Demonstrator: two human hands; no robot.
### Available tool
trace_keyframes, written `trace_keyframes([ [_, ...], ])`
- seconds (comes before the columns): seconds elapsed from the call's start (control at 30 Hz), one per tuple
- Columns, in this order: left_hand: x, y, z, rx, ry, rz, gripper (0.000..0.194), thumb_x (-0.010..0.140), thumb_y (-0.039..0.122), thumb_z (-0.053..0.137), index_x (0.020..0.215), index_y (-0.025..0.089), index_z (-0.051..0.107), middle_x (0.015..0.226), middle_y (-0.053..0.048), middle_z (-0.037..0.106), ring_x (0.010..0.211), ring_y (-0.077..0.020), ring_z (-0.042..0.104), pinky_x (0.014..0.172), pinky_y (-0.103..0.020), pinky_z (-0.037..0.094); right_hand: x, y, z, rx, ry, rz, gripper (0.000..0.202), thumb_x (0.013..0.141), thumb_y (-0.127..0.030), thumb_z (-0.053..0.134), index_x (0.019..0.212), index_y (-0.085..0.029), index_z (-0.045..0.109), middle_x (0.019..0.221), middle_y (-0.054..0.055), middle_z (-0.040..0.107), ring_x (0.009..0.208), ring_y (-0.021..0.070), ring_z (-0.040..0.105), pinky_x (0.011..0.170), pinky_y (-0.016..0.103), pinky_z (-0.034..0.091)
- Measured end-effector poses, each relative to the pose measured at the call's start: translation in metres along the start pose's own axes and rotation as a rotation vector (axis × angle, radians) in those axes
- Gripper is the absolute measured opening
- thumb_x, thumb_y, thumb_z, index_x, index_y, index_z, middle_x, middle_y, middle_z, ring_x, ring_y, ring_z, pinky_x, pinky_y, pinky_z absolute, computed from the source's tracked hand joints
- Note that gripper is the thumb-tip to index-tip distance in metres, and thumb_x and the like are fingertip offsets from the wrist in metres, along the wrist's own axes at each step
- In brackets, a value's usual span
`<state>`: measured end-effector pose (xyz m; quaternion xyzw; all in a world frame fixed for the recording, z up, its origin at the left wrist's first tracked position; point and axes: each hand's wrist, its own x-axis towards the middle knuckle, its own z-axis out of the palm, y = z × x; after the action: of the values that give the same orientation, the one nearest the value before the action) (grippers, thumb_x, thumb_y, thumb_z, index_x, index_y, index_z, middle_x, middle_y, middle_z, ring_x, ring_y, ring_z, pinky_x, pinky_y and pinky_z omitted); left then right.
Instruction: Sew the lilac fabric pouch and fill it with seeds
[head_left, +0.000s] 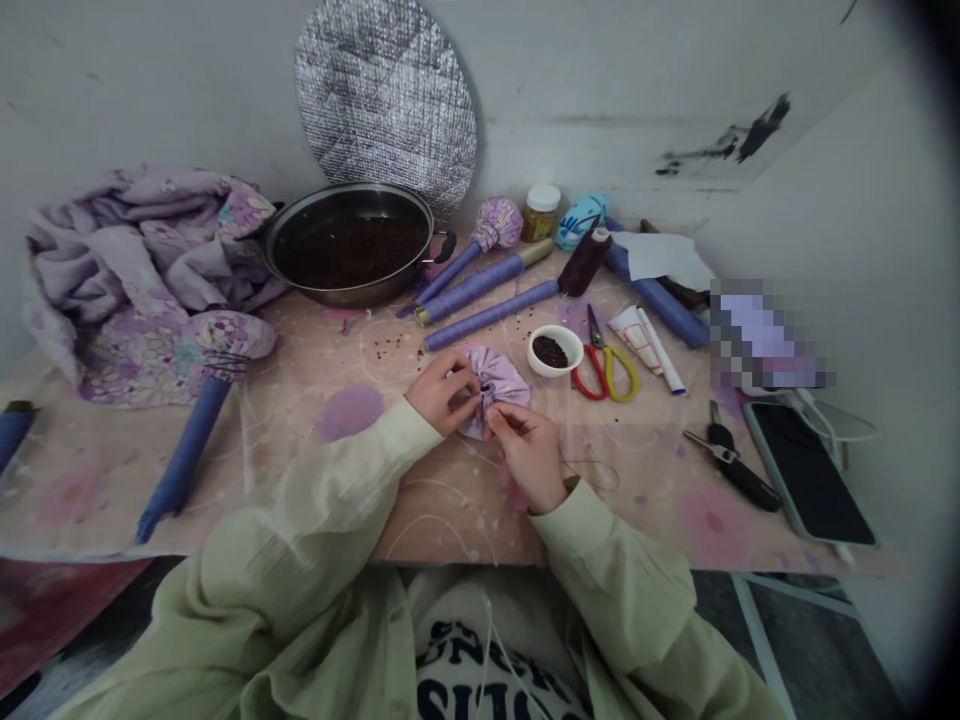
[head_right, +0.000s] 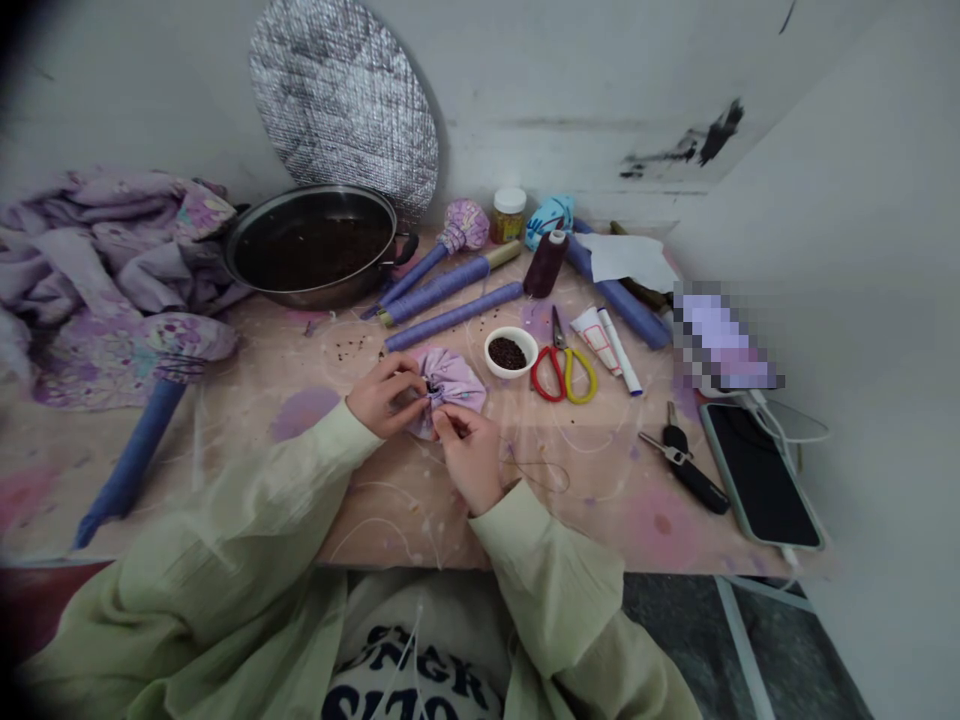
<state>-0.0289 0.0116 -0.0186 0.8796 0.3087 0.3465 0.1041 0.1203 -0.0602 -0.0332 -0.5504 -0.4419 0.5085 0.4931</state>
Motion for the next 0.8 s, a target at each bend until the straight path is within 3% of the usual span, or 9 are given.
trace_keyframes([
  [0.43,-0.002,0.005,-0.001,-0.053,-0.013,-0.080,0.011,0.076,0.023,0.055,0.082,0.014,0.058,0.089,-0.008,0.051,0.083,-0.0186,0.054,0.076,-0.034,0.049,0.000,-0.012,-0.005,-0.005,0.020,0.041,0.023,0.071,-0.038,0.061,0.067,-0.016,0.064,0.050,-0.003,0.051,0.044,0.0082,0.040,0.045,0.023,0.032],
  [0.63,-0.004,0.008,0.007,-0.020,0.030,-0.138,0.017,0.077,0.033,0.059,0.079,0.015,0.058,0.088,-0.007,0.050,0.082,-0.0189,0.052,0.075,-0.034,0.049,0.000,-0.014,-0.013,-0.017,0.060,0.044,0.021,0.068,-0.037,0.063,0.069,-0.016,0.065,0.050,-0.003,0.051,0.045,0.0088,0.042,0.045,0.023,0.032],
  [0.8,-0.007,0.007,0.012,-0.013,0.048,-0.117,0.012,0.080,0.027,0.056,0.079,0.015,0.059,0.089,-0.008,0.051,0.084,-0.0187,0.052,0.075,-0.034,0.049,0.003,-0.017,-0.017,-0.065,-0.001,0.041,0.022,0.068,-0.037,0.063,0.066,-0.016,0.064,0.049,-0.002,0.052,0.044,0.0093,0.042,0.045,0.023,0.032],
])
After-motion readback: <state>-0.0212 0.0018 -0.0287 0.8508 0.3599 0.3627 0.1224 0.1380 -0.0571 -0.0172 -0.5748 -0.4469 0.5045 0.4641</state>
